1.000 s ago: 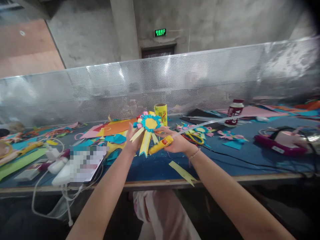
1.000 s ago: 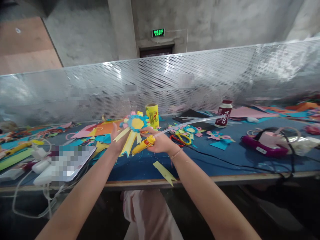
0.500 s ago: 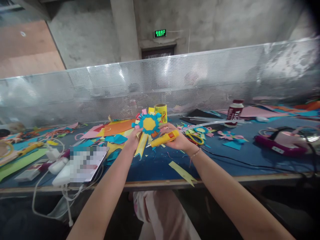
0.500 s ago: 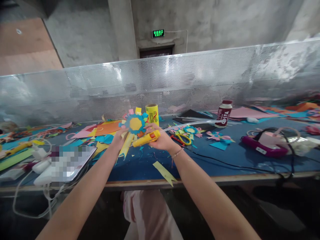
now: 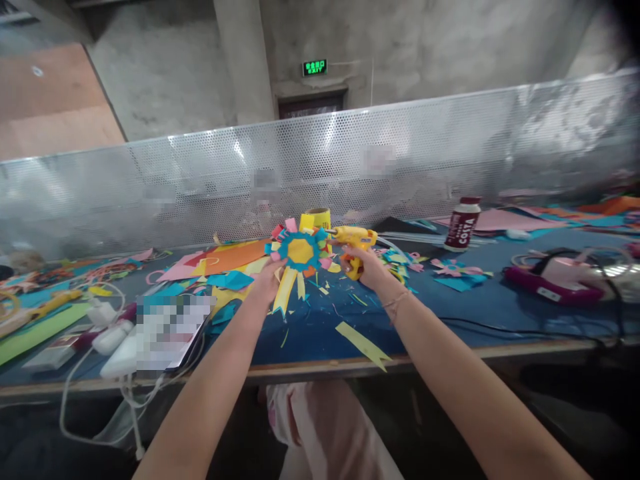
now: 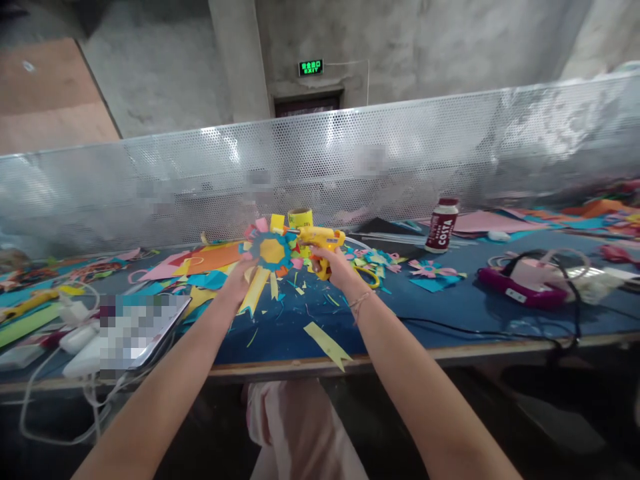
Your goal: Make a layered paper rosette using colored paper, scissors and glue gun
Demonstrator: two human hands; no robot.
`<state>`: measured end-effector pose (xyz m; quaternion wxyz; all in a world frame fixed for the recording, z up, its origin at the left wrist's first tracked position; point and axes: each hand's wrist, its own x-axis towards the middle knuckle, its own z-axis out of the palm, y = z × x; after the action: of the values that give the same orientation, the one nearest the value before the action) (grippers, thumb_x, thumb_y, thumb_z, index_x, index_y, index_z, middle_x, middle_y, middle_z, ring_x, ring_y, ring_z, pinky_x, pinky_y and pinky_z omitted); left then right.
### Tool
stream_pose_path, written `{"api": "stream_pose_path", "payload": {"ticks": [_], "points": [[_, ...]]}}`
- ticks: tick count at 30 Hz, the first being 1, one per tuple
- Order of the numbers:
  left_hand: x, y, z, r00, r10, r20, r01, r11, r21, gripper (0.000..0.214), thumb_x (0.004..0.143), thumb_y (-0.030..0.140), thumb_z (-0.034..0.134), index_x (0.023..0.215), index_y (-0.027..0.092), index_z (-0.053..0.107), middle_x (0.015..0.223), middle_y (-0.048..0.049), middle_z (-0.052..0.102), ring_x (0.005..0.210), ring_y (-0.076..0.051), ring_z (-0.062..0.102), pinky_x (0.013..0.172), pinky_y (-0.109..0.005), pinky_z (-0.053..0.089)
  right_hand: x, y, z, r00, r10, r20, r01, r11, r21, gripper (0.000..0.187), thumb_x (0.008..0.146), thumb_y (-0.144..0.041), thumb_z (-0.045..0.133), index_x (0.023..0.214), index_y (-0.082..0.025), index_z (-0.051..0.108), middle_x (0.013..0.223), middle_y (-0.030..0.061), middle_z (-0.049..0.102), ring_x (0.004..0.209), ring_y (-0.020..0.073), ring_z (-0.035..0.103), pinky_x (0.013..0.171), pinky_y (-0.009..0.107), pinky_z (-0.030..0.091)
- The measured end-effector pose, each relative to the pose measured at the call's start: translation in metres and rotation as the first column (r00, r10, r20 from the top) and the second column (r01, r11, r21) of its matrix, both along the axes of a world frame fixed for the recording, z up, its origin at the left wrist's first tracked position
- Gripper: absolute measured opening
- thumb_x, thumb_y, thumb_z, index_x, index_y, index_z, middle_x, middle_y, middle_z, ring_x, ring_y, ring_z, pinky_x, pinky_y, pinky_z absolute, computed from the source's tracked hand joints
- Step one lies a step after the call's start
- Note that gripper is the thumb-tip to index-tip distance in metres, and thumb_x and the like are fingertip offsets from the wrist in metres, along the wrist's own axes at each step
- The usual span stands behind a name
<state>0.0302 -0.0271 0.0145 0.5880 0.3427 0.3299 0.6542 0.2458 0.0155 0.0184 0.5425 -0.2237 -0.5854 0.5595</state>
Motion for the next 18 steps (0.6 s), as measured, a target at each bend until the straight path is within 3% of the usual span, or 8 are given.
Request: {"api": "stream_pose_path", "payload": {"ticks": [3,7,11,15,18], "points": [[0.0028,0.0012,-0.0014,1.0,0.027,-0.002,-0.027,1.0,-0.012,0.022,0.076,0.005,0.056,0.091,0.02,0.063,0.08,-0.0026,0.073,0.09,-0.022,0.069,0.082,-0.034,0.054,-0.0009,-0.0043,0.0026,0.997,0.074,0.016,-0.073,0.997,-0.032,0.034,0.061,-0.039,0.069,0.089,-0.02,0.062,0.061,-0.0034,0.059,0.04,0.0055,0.038,0.04,0.022,0.029],[0.0057,0.0009,-0.0013,0.999,0.047,0.007,-0.047,0.999,-0.01,0.03,0.075,0.002,0.059,0.097,0.021,0.064,0.083,-0.0027,0.073,0.094,-0.024,0.069,0.084,-0.035,0.054,-0.0021,-0.0035,0.0021,0.999,0.044,0.026,-0.044,0.999,-0.031,0.035,0.06,-0.04,0.069,0.089,-0.02,0.063,0.075,0.0002,0.068,0.04,0.0047,0.038,0.04,0.023,0.031],[0.0082,-0.002,-0.0001,0.999,0.028,0.025,-0.029,1.0,0.003,0.036,0.075,0.002,0.059,0.103,0.024,0.063,0.083,-0.001,0.073,0.094,-0.022,0.069,0.087,-0.035,0.053,-0.0029,-0.0008,0.0013,1.0,0.023,0.006,-0.023,0.999,-0.028,0.034,0.06,-0.041,0.069,0.086,-0.02,0.062,0.08,0.0006,0.069,0.04,0.0044,0.038,0.04,0.022,0.031],[0.0093,-0.0046,0.0003,0.999,0.044,0.008,-0.044,0.999,0.018,0.031,0.072,-0.003,0.059,0.092,0.021,0.064,0.079,-0.0015,0.072,0.094,-0.022,0.069,0.088,-0.034,0.052,-0.0038,-0.0002,0.0012,1.0,0.017,0.01,-0.016,0.999,-0.032,0.032,0.061,-0.042,0.069,0.084,-0.02,0.06,0.074,0.0,0.066,0.04,0.0049,0.038,0.04,0.023,0.032],[0.0073,-0.0053,-0.0008,0.999,-0.022,-0.046,0.023,0.999,0.025,0.034,0.068,-0.008,0.057,0.086,0.02,0.065,0.083,-0.0023,0.071,0.095,-0.022,0.068,0.088,-0.034,0.052,-0.0038,0.0003,0.0013,1.0,-0.012,0.001,0.012,1.0,-0.022,0.032,0.062,-0.043,0.069,0.083,-0.021,0.059,0.076,0.0001,0.066,0.041,0.005,0.037,0.042,0.024,0.033]]}}
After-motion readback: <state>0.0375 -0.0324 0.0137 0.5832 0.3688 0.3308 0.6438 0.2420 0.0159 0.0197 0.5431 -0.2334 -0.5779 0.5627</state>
